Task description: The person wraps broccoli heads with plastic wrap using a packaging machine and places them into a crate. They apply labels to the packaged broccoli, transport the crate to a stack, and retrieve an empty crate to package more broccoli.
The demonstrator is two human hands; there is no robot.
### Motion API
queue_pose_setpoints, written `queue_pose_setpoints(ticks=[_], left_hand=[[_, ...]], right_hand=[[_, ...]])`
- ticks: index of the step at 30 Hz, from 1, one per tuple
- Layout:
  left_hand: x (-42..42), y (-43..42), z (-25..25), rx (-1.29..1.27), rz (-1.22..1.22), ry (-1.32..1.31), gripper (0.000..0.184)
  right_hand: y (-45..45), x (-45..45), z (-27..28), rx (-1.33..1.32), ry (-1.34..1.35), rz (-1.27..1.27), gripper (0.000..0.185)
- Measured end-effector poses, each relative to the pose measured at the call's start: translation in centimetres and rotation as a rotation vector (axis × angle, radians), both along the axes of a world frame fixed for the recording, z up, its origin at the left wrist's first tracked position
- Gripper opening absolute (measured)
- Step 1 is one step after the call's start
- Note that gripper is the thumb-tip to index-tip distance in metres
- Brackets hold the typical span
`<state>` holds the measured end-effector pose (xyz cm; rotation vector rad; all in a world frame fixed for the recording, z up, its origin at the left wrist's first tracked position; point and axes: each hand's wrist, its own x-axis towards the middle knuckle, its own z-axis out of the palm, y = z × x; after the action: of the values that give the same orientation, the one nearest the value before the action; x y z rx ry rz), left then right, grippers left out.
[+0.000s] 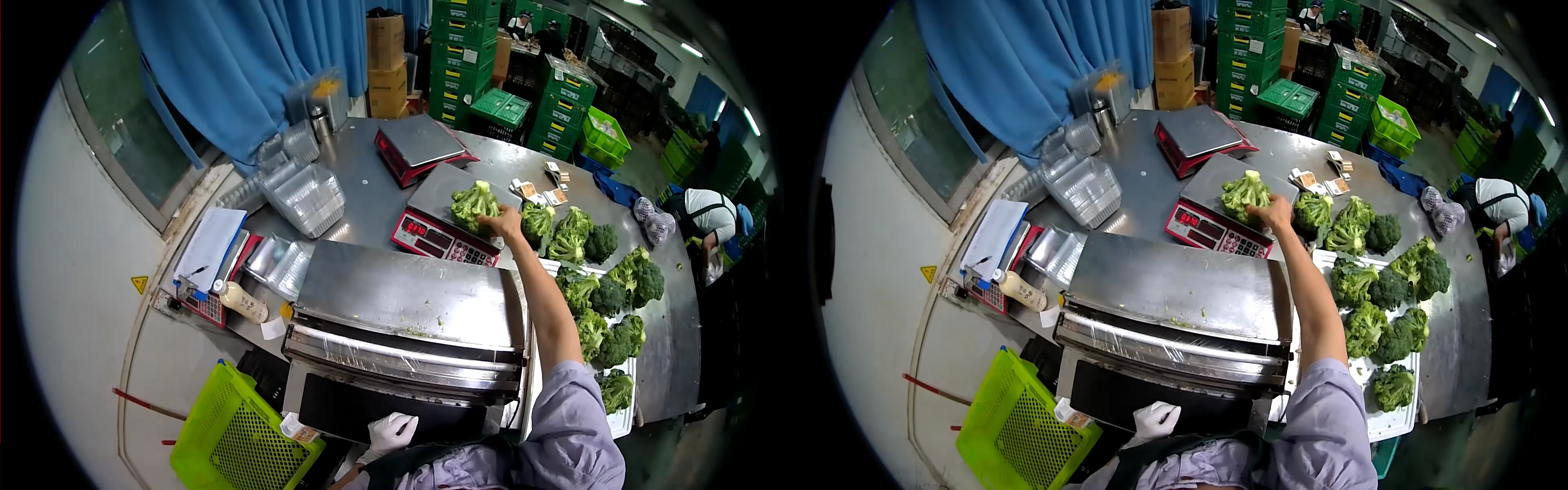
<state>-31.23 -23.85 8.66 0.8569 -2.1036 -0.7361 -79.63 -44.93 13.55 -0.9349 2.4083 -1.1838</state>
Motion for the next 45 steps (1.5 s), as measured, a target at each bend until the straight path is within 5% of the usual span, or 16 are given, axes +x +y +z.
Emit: queue_pose_setpoints(ticks=[6,12,17,20,24,28,30,35,38,40,42,45], left_hand=[[0.0,0.0,0.2,0.002,-0.009,0.014,0.013],[0.2,0.1,0.3,-0.001,-0.037,0.014,0.012],[0.7,-0.2,1.0,0.050,-0.103,-0.009,0.010],[1.8,-2.0,3.9,0.162,-0.230,0.046,0.004],[4.1,-8.5,9.1,-0.359,-0.272,-0.036,0.010],[4.4,-17.2,11.8,-0.809,-0.506,-0.352,0.019],[3.7,-20.4,11.0,-1.010,-0.629,-0.593,0.022],[2.1,-22.7,8.7,-1.019,-0.777,-0.665,0.016],[2.8,-22.8,8.5,-0.834,-0.741,-0.635,0.014],[4.2,-21.9,8.8,-0.222,-0.725,-0.475,0.010],[6.3,-19.6,12.3,0.276,-0.662,-0.548,0.007],[8.7,-18.4,17.1,0.564,-0.793,-0.322,0.010]], right_hand=[[5.4,9.5,9.0,-0.064,-0.103,0.191,0.051],[9.3,19.0,7.7,0.004,-0.137,0.456,0.063],[10.6,21.8,5.7,0.116,0.258,0.529,0.082],[14.2,22.5,9.3,0.113,0.384,0.536,0.068],[19.3,21.7,10.6,0.045,0.842,0.809,0.035],[21.6,21.7,7.7,0.291,1.277,1.213,0.030],[22.0,21.7,5.8,0.038,1.322,1.288,0.023],[22.9,21.7,4.7,-0.052,1.095,1.183,0.013],[24.7,22.5,3.5,-0.176,0.880,1.009,0.008],[26.5,23.7,3.6,0.006,0.610,0.848,0.008],[29.0,25.1,4.9,-0.089,0.369,0.827,0.010],[31.7,26.7,13.6,0.019,-0.087,0.820,0.009]])
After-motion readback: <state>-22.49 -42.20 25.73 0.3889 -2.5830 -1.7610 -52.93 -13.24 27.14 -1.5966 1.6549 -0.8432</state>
